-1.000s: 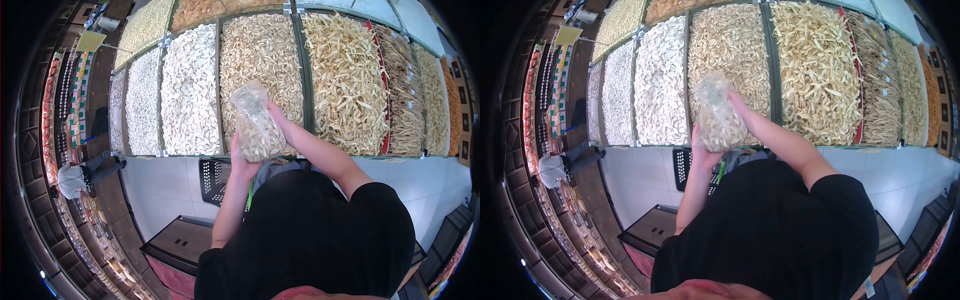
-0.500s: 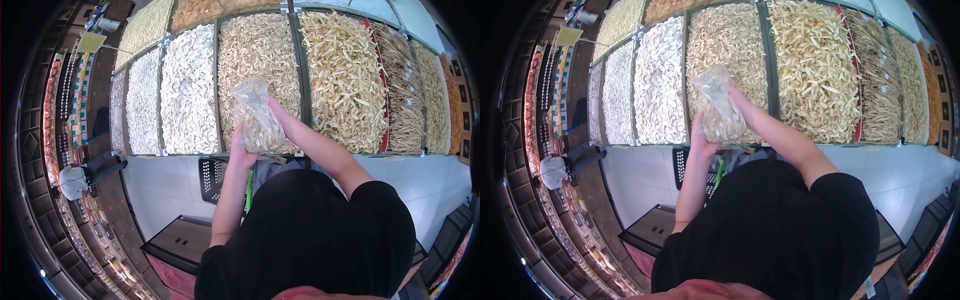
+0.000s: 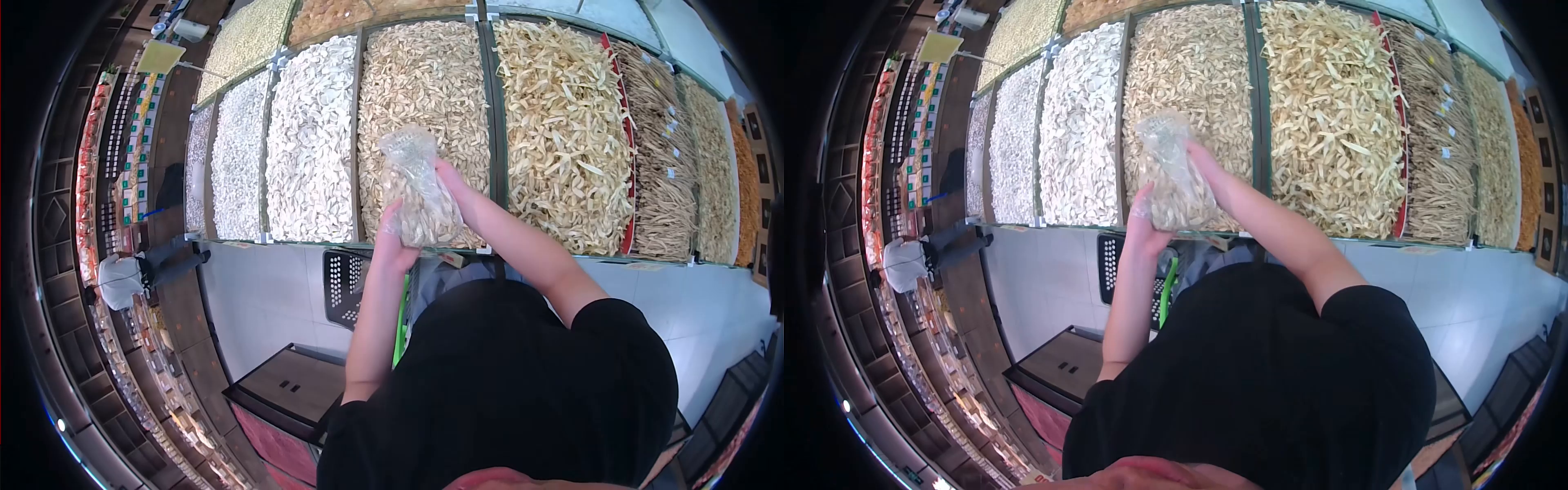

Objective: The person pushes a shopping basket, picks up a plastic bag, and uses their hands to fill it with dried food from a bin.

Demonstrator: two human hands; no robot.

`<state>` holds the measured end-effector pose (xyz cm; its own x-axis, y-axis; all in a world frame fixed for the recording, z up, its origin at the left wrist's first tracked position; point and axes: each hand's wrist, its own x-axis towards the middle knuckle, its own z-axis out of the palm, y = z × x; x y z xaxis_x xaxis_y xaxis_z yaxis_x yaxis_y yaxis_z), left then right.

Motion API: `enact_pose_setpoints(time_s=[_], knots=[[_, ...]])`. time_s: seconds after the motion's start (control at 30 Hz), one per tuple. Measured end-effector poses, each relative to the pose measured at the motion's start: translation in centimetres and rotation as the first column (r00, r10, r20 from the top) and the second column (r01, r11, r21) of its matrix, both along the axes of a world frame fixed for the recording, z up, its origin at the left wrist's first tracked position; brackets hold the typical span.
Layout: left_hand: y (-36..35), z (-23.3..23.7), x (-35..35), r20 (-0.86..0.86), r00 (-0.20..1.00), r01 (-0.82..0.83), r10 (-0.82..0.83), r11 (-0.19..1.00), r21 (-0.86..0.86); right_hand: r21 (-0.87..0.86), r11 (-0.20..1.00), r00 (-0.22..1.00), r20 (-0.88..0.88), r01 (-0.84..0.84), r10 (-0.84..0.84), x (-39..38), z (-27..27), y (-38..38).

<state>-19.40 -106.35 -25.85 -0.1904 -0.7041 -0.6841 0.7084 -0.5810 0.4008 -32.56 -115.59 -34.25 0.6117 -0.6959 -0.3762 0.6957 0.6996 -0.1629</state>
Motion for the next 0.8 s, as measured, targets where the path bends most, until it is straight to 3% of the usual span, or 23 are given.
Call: enact_pose_setpoints(time_s=[0.17,0.37,0.47,0.57,0.8], knots=[[0.1,1.2,-0.1,0.007,1.000,-0.010,0.011,1.000,-0.028,-0.038,0.999,1.000,-0.001,0.011,-0.011,-0.2,2.1,0.3],[0.0,1.5,-0.4,0.051,0.995,-0.084,0.085,0.996,-0.027,-0.041,0.997,0.997,-0.035,-0.067,0.065,0.8,0.9,-1.0],[0.4,1.9,-0.3,0.052,0.997,-0.061,0.063,0.997,-0.038,-0.152,0.987,0.999,-0.005,-0.054,0.054,1.0,1.3,-1.0],[0.3,1.7,0.1,0.009,0.998,-0.064,0.064,0.997,-0.033,-0.044,0.996,0.997,-0.009,-0.074,0.074,0.5,2.7,-0.3],[1.5,0.9,0.6,0.058,0.996,-0.059,0.060,0.998,-0.033,-0.008,0.999,0.999,0.029,-0.033,0.033,1.3,2.3,0.6]])
